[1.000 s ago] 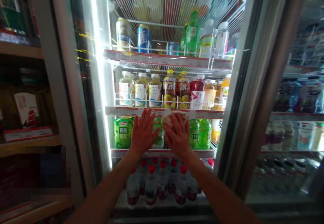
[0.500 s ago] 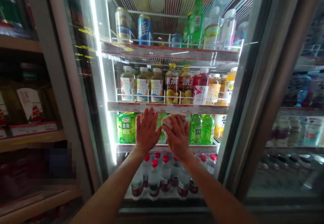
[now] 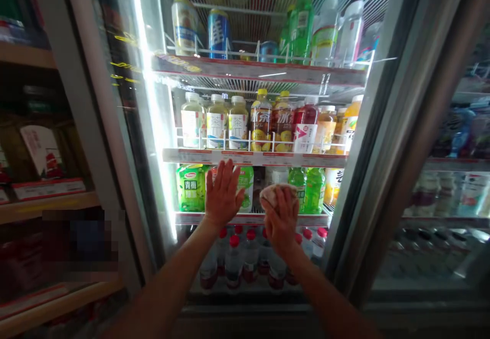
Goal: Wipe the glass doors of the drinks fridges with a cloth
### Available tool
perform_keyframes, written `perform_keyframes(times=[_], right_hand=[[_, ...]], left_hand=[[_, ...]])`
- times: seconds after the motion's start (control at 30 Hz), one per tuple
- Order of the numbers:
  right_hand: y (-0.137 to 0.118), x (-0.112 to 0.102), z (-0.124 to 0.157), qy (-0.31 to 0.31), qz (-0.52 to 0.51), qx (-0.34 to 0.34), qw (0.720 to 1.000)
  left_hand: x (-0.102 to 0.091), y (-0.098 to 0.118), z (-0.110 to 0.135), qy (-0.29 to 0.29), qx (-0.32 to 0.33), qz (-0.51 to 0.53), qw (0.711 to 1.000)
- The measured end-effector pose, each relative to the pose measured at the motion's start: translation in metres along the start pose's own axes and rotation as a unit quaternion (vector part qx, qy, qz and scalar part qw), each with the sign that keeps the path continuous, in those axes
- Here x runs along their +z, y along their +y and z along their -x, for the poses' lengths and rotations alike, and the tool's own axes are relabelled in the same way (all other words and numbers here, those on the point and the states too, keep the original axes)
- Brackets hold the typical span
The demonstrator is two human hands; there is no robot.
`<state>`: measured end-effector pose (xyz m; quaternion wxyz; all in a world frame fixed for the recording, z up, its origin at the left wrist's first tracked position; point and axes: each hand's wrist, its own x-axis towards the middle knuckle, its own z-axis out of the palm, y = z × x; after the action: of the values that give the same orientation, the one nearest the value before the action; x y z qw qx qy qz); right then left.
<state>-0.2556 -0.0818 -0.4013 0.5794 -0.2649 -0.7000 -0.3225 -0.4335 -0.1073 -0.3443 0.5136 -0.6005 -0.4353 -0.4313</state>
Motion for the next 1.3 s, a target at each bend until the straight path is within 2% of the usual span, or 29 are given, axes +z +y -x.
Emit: perform_keyframes(times=[0.03, 0.1, 0.23, 0.3, 0.33, 0.4, 0.5, 0.57, 0.6, 0.67, 0.8, 0.87, 0.97, 1.07, 1.13, 1.17, 1.23, 1.3], right_hand=[[-0.003, 0.0, 0.004, -0.015, -0.004, -0.016, 1.0], [0.009, -0.008, 0.016, -0.022, 0.005, -0.026, 0.999], [0.073, -0.04, 0.043, 0.018, 0.084, 0.063, 0.994], [0.09, -0.047, 0.049, 0.042, 0.101, 0.1, 0.989], [0.089, -0.047, 0.05, 0.051, 0.099, 0.111, 0.988], [0.071, -0.037, 0.049, 0.053, 0.08, 0.113, 0.989], [0.026, -0.017, 0.048, -0.003, 0.041, 0.062, 0.997], [0.009, -0.01, 0.049, -0.049, 0.019, 0.009, 0.999], [0.008, -0.011, 0.051, -0.064, 0.013, -0.011, 0.998], [0.023, -0.019, 0.058, -0.064, 0.021, -0.019, 0.998], [0.077, -0.046, 0.073, -0.018, 0.093, 0.078, 0.992], [0.086, -0.049, 0.078, 0.01, 0.107, 0.123, 0.986], [0.06, -0.037, 0.079, 0.013, 0.083, 0.134, 0.987], [0.014, -0.018, 0.08, -0.05, 0.032, 0.065, 0.996], [-0.004, -0.013, 0.081, -0.088, 0.004, 0.003, 0.996], [-0.005, -0.013, 0.083, -0.103, -0.005, -0.021, 0.994], [0.009, -0.022, 0.089, -0.114, -0.003, -0.036, 0.993], [0.038, -0.037, 0.096, -0.101, 0.033, -0.003, 0.994]], left_hand=[[-0.001, -0.001, 0.0, 0.0, 0.004, -0.001, 1.0], [-0.001, -0.001, 0.001, 0.0, 0.01, -0.001, 1.0], [0.0, 0.0, 0.003, -0.001, 0.004, 0.001, 1.0], [0.002, 0.001, 0.003, -0.002, -0.003, 0.005, 1.0], [0.003, 0.001, 0.002, -0.001, -0.006, 0.008, 1.0], [0.004, 0.002, 0.001, 0.0, -0.008, 0.014, 1.0], [0.002, 0.001, 0.004, -0.002, -0.008, 0.017, 1.0], [-0.001, 0.001, 0.01, -0.011, 0.002, 0.017, 1.0], [-0.002, 0.0, 0.014, -0.016, 0.01, 0.018, 1.0], [-0.004, 0.001, 0.024, -0.026, 0.025, 0.022, 0.999], [-0.003, 0.004, 0.038, -0.031, 0.017, 0.03, 0.999], [-0.001, 0.005, 0.04, -0.022, 0.012, 0.032, 0.999], [0.0, 0.006, 0.039, -0.024, 0.006, 0.035, 0.999], [-0.001, 0.004, 0.039, -0.035, 0.009, 0.034, 0.999], [-0.003, 0.003, 0.038, -0.036, 0.014, 0.03, 0.999], [-0.003, 0.003, 0.038, -0.035, 0.016, 0.03, 0.999], [-0.004, 0.003, 0.038, -0.034, 0.016, 0.033, 0.999], [-0.003, 0.004, 0.038, -0.033, 0.012, 0.036, 0.999]])
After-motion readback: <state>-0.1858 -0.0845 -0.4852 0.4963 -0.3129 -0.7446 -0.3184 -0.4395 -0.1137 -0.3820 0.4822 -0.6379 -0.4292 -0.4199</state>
